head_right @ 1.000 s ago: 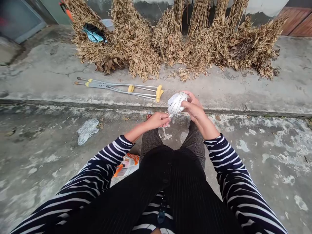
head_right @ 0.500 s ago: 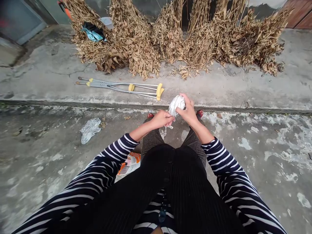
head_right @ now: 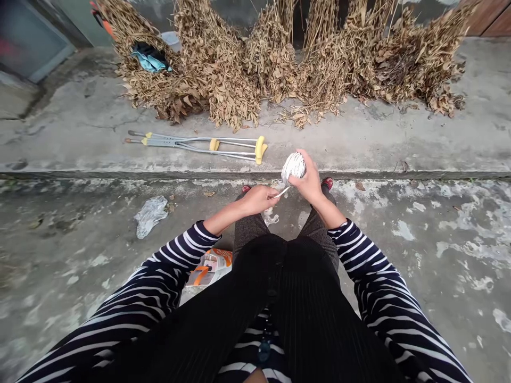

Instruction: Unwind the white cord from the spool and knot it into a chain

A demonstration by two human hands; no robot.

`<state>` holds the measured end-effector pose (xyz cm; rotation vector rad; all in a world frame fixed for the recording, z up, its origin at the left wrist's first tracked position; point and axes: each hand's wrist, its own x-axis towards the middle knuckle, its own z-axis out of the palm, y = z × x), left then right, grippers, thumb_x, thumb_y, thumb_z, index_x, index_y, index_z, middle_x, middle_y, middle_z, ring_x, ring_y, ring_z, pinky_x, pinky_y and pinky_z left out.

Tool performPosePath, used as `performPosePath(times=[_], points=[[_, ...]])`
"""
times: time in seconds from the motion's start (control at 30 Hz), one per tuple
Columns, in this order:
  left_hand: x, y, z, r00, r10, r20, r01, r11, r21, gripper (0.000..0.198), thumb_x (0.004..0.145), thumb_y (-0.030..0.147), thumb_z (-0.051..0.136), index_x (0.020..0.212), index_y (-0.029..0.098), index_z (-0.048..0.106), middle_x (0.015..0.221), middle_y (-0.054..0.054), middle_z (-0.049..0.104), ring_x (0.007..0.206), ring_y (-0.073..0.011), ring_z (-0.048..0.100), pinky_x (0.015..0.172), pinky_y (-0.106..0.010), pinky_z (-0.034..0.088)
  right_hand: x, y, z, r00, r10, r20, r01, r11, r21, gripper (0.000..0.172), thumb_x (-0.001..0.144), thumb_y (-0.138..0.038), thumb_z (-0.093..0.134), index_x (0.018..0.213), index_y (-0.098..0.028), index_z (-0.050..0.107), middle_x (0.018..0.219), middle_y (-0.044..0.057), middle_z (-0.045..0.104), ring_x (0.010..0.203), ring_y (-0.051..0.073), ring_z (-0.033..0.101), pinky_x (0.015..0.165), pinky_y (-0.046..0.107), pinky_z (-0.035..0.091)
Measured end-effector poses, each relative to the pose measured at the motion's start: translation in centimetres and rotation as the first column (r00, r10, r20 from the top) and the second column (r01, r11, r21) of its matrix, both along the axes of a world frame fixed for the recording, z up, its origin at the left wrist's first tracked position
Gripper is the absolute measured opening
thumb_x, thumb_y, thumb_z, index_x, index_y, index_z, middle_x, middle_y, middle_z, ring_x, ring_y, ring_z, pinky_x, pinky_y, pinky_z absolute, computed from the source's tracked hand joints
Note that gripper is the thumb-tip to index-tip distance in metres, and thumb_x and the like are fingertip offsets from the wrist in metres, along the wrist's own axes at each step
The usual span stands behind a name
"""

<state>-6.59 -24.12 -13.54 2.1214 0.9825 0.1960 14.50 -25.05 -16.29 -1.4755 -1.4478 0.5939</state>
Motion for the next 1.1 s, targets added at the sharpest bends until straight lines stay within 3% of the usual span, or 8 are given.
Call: performPosePath(times=[0.13, 0.3, 0.47, 0.57, 0.63, 0.77, 0.93, 1.1], points=[[-1.3, -0.3, 0.9, 0.999, 0.013, -0.050, -0.013, 1.000, 0.007, 0.030, 0.081, 0.017, 0.061, 0.053, 0.018, 0.050, 0.048, 0.004, 0.044, 0.049, -0.0101, 0.034, 0.055, -0.028, 0.021, 0.7, 0.3, -0.3, 0.995, -0.088, 0.036, 0.088, 0.996, 0.017, 0.081, 0.061, -0.025, 0.072, 0.140, -0.024, 0.055, 0.140, 0.013, 0.055, 0.132, 0.034, 0.050, 0.120, 0.057, 0.038], [-2.4, 1.8, 1.7, 0.998, 0.057, 0.012, -0.054, 0.986, -0.158, 0.023, 0.082, 0.021, 0.063, 0.059, 0.017, 0.063, 0.055, 0.001, 0.064, 0.050, -0.0104, 0.054, 0.054, -0.022, 0.034, 1.8, 0.8, 0.2, 0.990, -0.133, 0.056, 0.129, 0.989, 0.072, 0.074, 0.063, -0.030, 0.074, 0.134, -0.027, 0.054, 0.142, 0.012, 0.051, 0.139, 0.035, 0.042, 0.125, 0.059, 0.029], [-3.1, 4.2, -0.9, 0.983, 0.144, 0.116, -0.072, 0.875, -0.479, 0.020, 0.087, 0.026, 0.065, 0.074, 0.013, 0.072, 0.071, -0.007, 0.073, 0.061, -0.0140, 0.067, 0.051, -0.020, 0.045, 2.8, 1.1, 3.3, 0.981, -0.185, -0.050, 0.191, 0.968, 0.161, 0.080, 0.066, -0.035, 0.070, 0.142, -0.026, 0.046, 0.143, 0.011, 0.051, 0.133, 0.033, 0.049, 0.121, 0.058, 0.037], [-2.6, 4.7, -3.3, 0.966, 0.240, 0.093, -0.192, 0.913, -0.359, 0.014, 0.086, 0.023, 0.068, 0.090, 0.013, 0.077, 0.091, -0.009, 0.078, 0.076, -0.0165, 0.072, 0.060, -0.021, 0.054, 2.3, 1.0, 5.3, 0.978, -0.131, -0.165, 0.155, 0.978, 0.143, 0.083, 0.070, -0.038, 0.067, 0.148, -0.028, 0.040, 0.135, 0.010, 0.055, 0.122, 0.030, 0.058, 0.109, 0.052, 0.050], [-1.5, 4.5, -4.1, 0.934, 0.324, 0.149, -0.290, 0.933, -0.213, 0.028, 0.085, 0.018, 0.069, 0.111, 0.014, 0.077, 0.110, -0.010, 0.078, 0.096, -0.0196, 0.073, 0.072, -0.023, 0.057, 1.3, 0.7, 6.2, 0.972, -0.079, -0.222, 0.113, 0.983, 0.144, 0.083, 0.073, -0.042, 0.067, 0.149, -0.028, 0.038, 0.133, 0.009, 0.056, 0.122, 0.029, 0.059, 0.107, 0.049, 0.052], [2.2, 3.9, -3.2, 0.821, 0.342, 0.458, -0.254, 0.936, -0.243, 0.055, 0.084, 0.019, 0.072, 0.138, 0.016, 0.064, 0.138, -0.014, 0.068, 0.124, -0.0245, 0.065, 0.081, -0.025, 0.059, -0.7, 0.3, 7.0, 0.973, -0.019, -0.230, 0.052, 0.989, 0.142, 0.084, 0.075, -0.050, 0.070, 0.150, -0.029, 0.037, 0.135, 0.010, 0.055, 0.125, 0.029, 0.057, 0.109, 0.050, 0.051], [5.7, 2.5, -0.8, 0.650, 0.464, 0.602, -0.162, 0.858, -0.487, 0.015, 0.093, 0.025, 0.066, 0.097, 0.010, 0.069, 0.093, -0.010, 0.076, 0.083, -0.0157, 0.072, 0.068, -0.023, 0.058, -1.4, 0.3, 7.3, 0.973, -0.018, -0.228, 0.046, 0.992, 0.118, 0.083, 0.075, -0.048, 0.071, 0.149, -0.031, 0.037, 0.136, 0.010, 0.055, 0.127, 0.030, 0.057, 0.111, 0.053, 0.050], [5.6, 1.1, -0.5, 0.724, 0.429, 0.540, -0.179, 0.873, -0.453, 0.023, 0.100, 0.030, 0.058, 0.087, 0.014, 0.067, 0.061, 0.002, 0.063, 0.046, -0.0074, 0.055, 0.049, -0.019, 0.043, -0.6, 0.5, 6.2, 0.945, -0.028, -0.325, 0.050, 0.997, 0.059, 0.083, 0.074, -0.046, 0.072, 0.149, -0.033, 0.037, 0.137, 0.009, 0.055, 0.128, 0.031, 0.056, 0.102, 0.053, 0.056]])
